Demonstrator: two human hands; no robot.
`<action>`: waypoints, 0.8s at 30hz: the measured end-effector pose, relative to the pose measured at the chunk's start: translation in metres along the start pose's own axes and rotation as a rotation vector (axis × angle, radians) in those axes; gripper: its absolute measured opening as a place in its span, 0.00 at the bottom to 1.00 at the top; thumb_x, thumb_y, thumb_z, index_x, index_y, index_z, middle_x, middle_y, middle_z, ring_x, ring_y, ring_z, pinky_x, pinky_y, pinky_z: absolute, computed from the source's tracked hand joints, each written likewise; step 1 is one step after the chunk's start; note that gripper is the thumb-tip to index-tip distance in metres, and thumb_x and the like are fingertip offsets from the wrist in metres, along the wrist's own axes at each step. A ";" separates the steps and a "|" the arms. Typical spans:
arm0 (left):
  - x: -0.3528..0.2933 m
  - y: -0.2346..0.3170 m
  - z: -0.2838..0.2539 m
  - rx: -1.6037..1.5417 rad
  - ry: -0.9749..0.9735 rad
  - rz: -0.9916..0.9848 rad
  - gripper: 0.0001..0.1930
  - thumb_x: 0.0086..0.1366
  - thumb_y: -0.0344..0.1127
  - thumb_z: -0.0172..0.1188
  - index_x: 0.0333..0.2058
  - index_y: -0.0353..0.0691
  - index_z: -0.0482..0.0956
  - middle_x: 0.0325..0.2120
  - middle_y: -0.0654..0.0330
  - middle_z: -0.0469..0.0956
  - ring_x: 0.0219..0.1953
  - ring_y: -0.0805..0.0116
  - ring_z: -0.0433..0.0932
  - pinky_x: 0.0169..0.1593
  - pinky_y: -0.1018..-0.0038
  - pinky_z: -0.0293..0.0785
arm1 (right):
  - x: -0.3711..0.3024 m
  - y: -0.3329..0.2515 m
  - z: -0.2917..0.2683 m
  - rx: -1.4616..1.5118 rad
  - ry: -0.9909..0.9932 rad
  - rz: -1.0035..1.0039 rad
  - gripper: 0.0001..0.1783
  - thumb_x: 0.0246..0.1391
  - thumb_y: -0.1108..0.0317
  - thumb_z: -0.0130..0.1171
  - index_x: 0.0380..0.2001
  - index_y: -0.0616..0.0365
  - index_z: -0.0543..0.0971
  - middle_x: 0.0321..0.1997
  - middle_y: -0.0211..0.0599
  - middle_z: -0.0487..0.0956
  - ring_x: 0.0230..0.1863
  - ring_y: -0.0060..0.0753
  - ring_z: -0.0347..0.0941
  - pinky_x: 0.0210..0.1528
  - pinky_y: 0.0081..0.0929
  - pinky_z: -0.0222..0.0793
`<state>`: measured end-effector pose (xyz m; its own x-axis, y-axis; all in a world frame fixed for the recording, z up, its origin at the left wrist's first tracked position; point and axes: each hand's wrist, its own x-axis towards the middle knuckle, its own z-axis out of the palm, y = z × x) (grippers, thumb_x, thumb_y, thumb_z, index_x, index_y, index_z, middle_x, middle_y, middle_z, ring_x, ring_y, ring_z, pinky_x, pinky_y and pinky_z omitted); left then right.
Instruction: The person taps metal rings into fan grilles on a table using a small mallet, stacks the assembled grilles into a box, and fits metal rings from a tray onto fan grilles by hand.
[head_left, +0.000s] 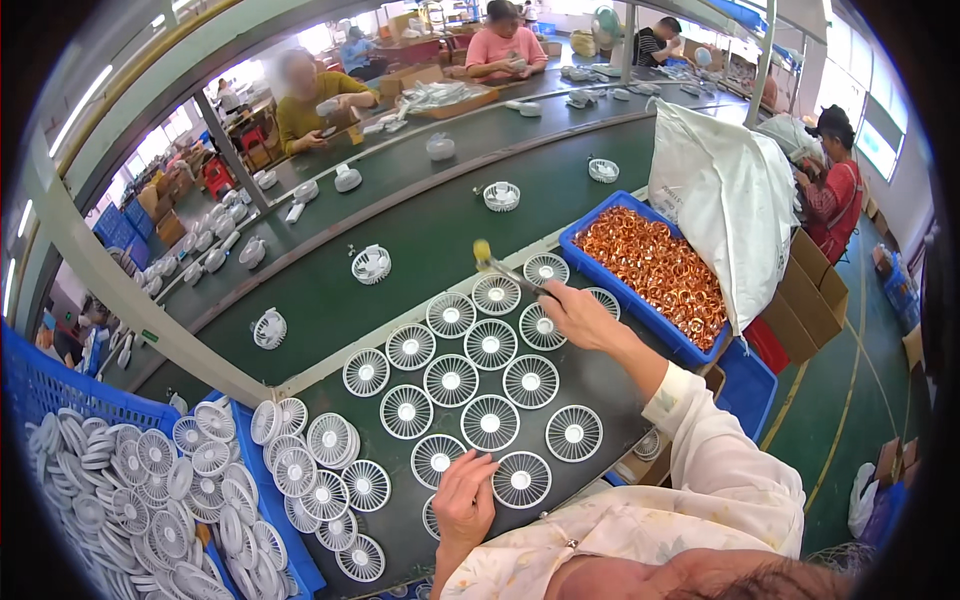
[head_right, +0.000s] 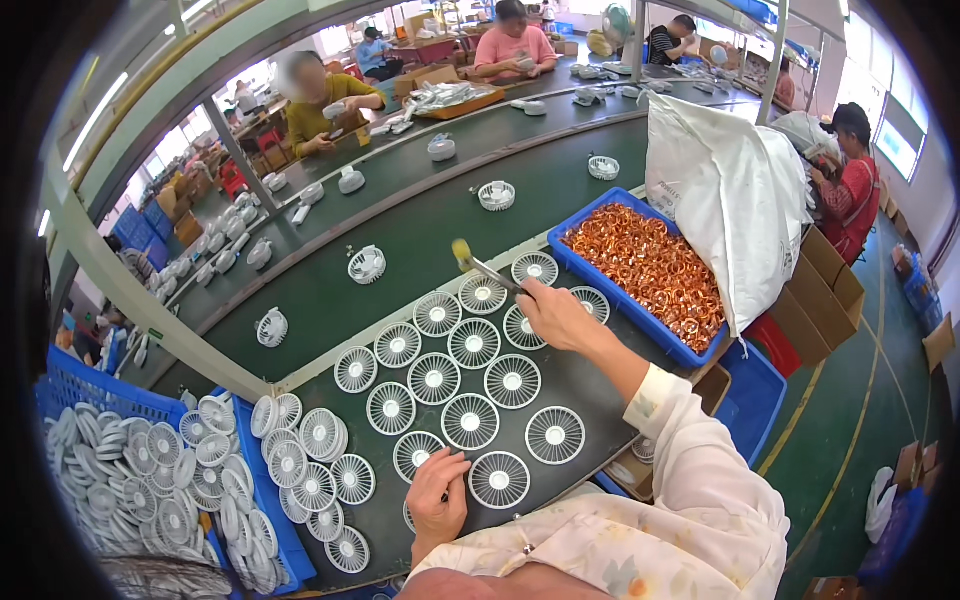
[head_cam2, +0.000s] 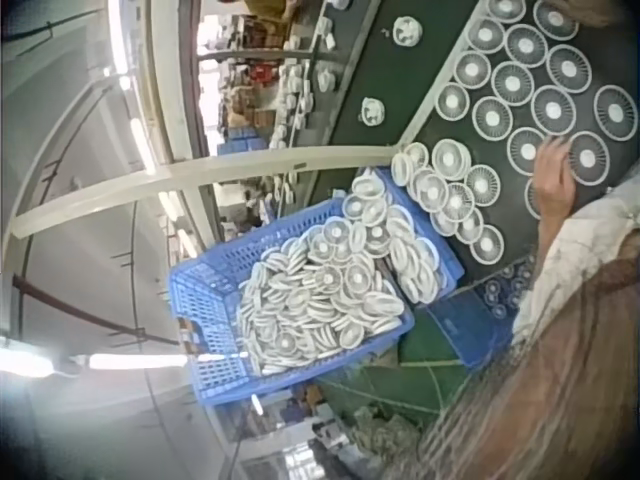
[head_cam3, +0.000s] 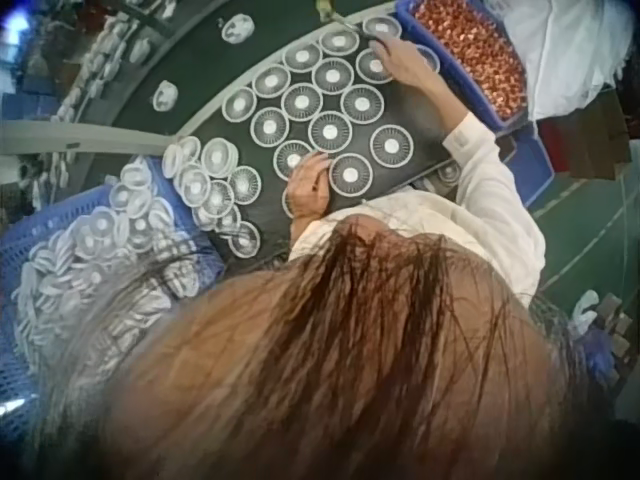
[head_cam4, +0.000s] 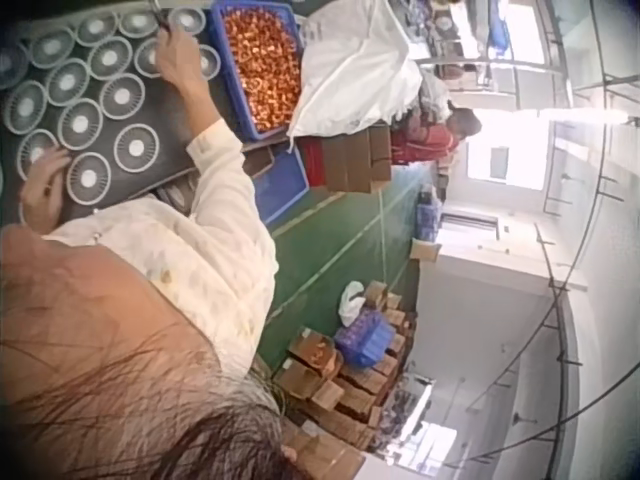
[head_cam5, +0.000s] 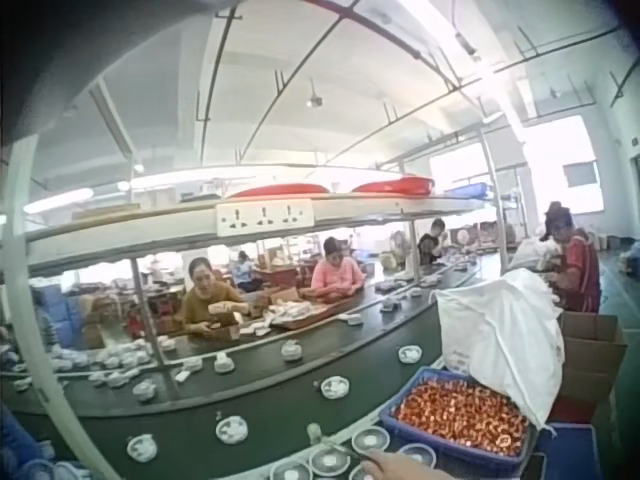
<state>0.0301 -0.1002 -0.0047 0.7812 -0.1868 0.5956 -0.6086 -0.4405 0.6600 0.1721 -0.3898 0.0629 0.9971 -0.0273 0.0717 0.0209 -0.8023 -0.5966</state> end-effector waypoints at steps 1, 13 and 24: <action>-0.003 0.001 0.001 0.006 0.004 -0.006 0.12 0.56 0.17 0.64 0.37 0.38 0.85 0.37 0.54 0.86 0.45 0.49 0.84 0.48 0.62 0.81 | -0.003 -0.011 -0.002 0.111 0.047 -0.008 0.17 0.68 0.58 0.46 0.48 0.60 0.74 0.38 0.62 0.82 0.43 0.69 0.79 0.47 0.60 0.73; -0.007 0.005 0.000 -0.006 -0.028 -0.008 0.12 0.56 0.17 0.64 0.37 0.38 0.85 0.39 0.54 0.86 0.46 0.50 0.84 0.49 0.63 0.81 | 0.005 0.017 0.028 0.076 0.106 -0.034 0.15 0.67 0.58 0.46 0.44 0.59 0.73 0.37 0.63 0.81 0.42 0.72 0.77 0.45 0.64 0.70; -0.009 0.004 -0.002 0.016 -0.024 -0.011 0.11 0.55 0.18 0.64 0.37 0.38 0.85 0.38 0.54 0.86 0.46 0.47 0.84 0.49 0.61 0.80 | -0.097 0.019 -0.011 0.179 0.181 0.121 0.13 0.69 0.59 0.49 0.45 0.57 0.71 0.36 0.66 0.79 0.42 0.74 0.74 0.41 0.61 0.68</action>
<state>0.0200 -0.0990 -0.0065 0.7908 -0.2027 0.5776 -0.5981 -0.4565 0.6587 0.0749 -0.4091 0.0528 0.9640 -0.2354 0.1237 -0.0685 -0.6692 -0.7400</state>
